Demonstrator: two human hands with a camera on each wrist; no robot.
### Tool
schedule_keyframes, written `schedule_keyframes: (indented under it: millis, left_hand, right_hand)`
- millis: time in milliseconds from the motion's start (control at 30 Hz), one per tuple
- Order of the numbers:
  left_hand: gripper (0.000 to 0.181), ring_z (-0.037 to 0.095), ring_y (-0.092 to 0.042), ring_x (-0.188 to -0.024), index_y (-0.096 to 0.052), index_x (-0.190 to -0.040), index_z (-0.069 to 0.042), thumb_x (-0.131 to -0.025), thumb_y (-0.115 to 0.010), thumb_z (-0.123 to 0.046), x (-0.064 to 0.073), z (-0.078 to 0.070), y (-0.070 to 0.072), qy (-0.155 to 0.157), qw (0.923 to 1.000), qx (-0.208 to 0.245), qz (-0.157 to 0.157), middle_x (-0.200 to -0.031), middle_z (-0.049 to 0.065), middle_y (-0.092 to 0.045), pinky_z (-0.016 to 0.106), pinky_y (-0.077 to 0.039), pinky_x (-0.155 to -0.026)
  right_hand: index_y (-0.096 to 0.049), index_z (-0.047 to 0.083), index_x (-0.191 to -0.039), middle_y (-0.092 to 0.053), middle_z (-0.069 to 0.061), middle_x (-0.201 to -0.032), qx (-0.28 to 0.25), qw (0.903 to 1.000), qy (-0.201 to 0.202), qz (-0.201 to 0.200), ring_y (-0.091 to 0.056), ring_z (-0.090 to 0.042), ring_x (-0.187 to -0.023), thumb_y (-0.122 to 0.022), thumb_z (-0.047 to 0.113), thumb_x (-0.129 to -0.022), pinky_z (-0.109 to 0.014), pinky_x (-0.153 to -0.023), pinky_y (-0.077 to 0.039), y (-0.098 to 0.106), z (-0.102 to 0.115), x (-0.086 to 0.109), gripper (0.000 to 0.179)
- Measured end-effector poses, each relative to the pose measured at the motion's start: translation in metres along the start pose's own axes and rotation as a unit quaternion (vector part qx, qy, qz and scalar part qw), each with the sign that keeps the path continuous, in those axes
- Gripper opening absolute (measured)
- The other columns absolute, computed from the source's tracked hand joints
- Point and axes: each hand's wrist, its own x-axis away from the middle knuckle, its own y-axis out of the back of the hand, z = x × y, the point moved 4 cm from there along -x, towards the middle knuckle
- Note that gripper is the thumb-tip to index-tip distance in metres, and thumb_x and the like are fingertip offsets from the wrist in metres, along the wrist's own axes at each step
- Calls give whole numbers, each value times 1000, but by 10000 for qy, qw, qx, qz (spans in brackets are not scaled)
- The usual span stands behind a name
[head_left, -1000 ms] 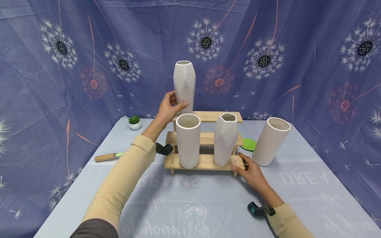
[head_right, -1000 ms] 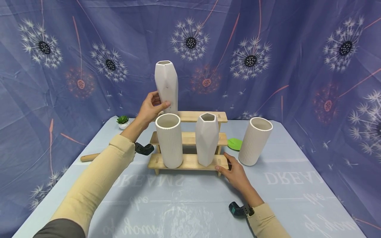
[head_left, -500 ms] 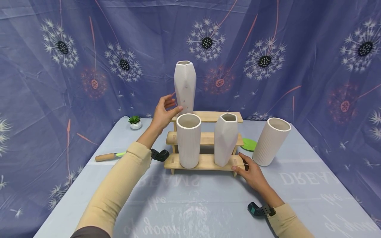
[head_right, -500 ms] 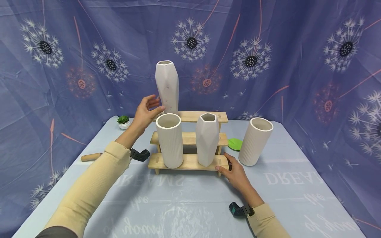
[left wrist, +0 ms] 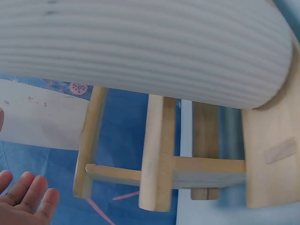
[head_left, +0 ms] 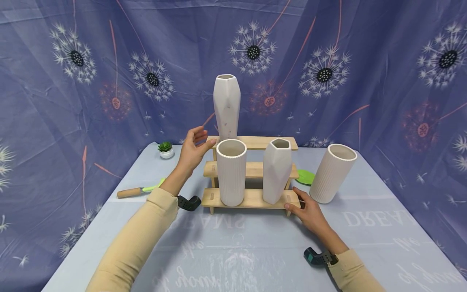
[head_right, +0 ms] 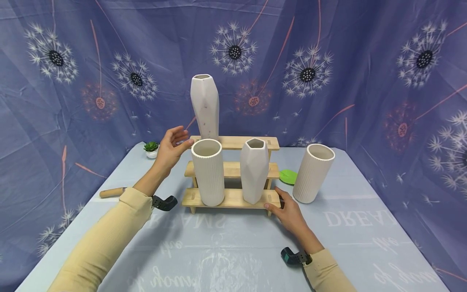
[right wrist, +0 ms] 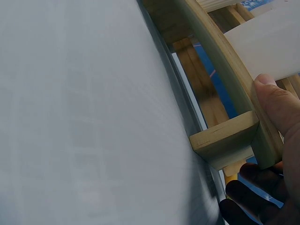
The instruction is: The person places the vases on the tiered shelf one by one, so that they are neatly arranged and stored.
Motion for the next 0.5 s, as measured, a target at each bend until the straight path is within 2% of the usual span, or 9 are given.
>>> schedule_keyframes:
  millis: [367,500]
  left_hand:
    - [64,31,-43,-129,-35,-141,-6,-88,-67,-22,23,10,8,-165,9994,220,-193,-138,17,-44,43,-34,-110]
    - [62,31,-43,-130,-36,-141,-6,-88,-67,-21,31,14,11,-102,9992,296,-256,-138,17,-44,43,-33,-110]
  right_hand:
    - [-31,-2,-145,-46,-26,-137,28,10000,7,16,-53,-38,-120,-68,43,-84,-48,-94,-48,0,-1,0,84]
    - [-31,-2,-145,-46,-26,-137,21,10000,-9,25,-53,-38,-119,-68,43,-84,-49,-94,-48,0,0,0,84]
